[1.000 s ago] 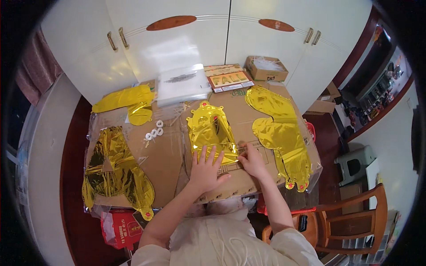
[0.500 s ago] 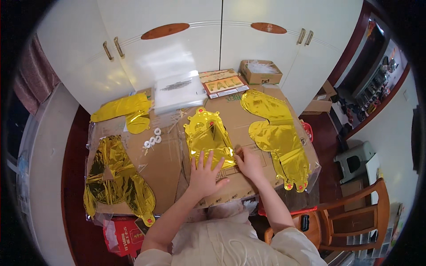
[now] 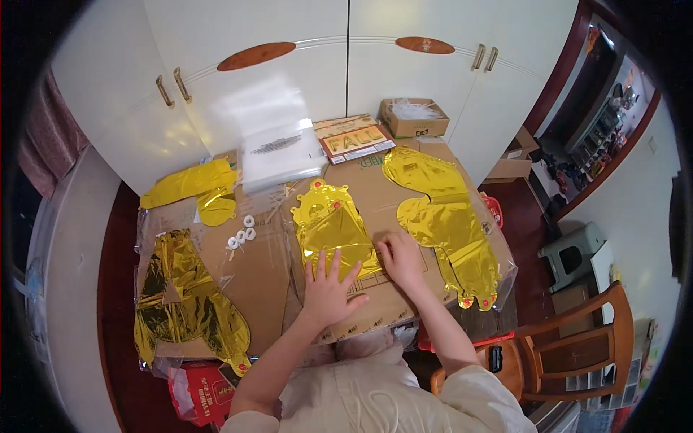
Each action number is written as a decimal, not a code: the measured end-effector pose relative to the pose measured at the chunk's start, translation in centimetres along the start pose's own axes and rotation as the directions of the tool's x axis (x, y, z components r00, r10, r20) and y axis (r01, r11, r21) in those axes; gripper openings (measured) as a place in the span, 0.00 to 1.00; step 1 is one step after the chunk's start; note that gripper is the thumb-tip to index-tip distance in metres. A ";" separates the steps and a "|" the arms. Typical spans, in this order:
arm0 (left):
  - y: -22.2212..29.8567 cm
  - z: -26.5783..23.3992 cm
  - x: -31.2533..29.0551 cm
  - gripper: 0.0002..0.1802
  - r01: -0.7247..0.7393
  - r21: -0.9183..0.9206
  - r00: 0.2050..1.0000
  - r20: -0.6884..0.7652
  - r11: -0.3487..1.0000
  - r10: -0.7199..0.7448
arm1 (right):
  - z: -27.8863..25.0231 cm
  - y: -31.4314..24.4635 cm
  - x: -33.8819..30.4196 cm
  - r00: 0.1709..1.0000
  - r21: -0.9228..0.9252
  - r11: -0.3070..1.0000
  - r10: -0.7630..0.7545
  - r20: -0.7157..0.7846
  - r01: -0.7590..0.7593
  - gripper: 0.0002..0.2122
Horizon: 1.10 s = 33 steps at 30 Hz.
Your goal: Folding gold-colored foil balloons on a table.
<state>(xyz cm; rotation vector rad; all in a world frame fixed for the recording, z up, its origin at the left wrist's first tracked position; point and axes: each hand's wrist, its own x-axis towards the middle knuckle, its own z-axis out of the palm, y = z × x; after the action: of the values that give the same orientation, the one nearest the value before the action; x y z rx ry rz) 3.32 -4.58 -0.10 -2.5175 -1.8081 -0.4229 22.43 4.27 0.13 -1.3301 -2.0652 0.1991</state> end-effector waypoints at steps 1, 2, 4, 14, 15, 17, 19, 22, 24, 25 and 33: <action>0.0 0.1 0.1 0.40 0.002 -0.001 1.000 -0.002 1.000 -0.002 | -1.2 -0.4 -0.7 0.996 0.016 0.997 -0.082 0.045 0.081 0.10; 0.1 0.0 0.1 0.40 -0.001 -0.004 1.000 -0.001 1.000 0.000 | -2.2 -0.9 -1.5 0.984 0.034 0.987 -0.157 0.088 0.155 0.12; 0.1 0.1 0.1 0.40 -0.001 -0.006 1.000 0.001 1.000 0.001 | -3.1 -1.6 -2.5 0.920 -0.019 0.929 -0.363 0.150 0.370 0.15; -0.1 -0.4 -0.2 0.42 0.003 -0.025 1.000 0.012 1.000 -0.003 | -3.9 -1.2 -3.9 0.873 -0.227 0.881 -0.316 0.372 0.416 0.19; -0.1 -0.3 -0.3 0.42 0.007 -0.025 1.000 0.010 1.000 -0.007 | -3.8 -1.7 -3.3 0.881 -0.183 0.899 -0.317 0.351 0.397 0.19; -0.1 -0.2 -0.1 0.44 0.009 -0.033 1.000 -0.010 0.999 -0.009 | -3.1 -2.9 -2.3 0.895 -0.087 0.929 -0.317 0.314 0.360 0.19; -0.2 0.2 -0.2 0.46 0.013 -0.034 1.000 -0.023 0.999 -0.014 | -1.2 -4.6 -0.9 0.919 0.277 0.939 -0.281 0.277 0.203 0.21; -0.3 0.7 -0.3 0.49 -0.001 -0.030 1.000 -0.028 1.000 0.000 | 2.3 -4.3 0.7 0.907 0.453 0.868 -0.341 0.248 0.203 0.23; -0.5 0.4 -0.5 0.50 -0.016 -0.032 1.000 -0.017 0.999 0.015 | 3.4 -4.2 1.4 0.897 0.480 0.852 -0.363 0.251 0.211 0.24; -0.7 0.1 -0.5 0.47 -0.031 -0.053 0.998 -0.049 0.998 0.028 | 3.5 -4.1 1.4 0.902 0.502 0.847 -0.341 0.265 0.173 0.24; -5.7 -2.7 -1.9 0.17 0.335 -0.559 0.853 -0.163 0.759 -0.496 | 3.1 -4.9 0.9 0.904 0.427 0.897 -0.274 0.328 0.117 0.24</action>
<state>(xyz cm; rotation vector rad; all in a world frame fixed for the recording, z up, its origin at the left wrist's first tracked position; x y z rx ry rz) -3.13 -4.92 1.29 -2.0751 -2.3622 -1.3995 16.62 3.44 0.37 -0.8679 -2.2989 0.7993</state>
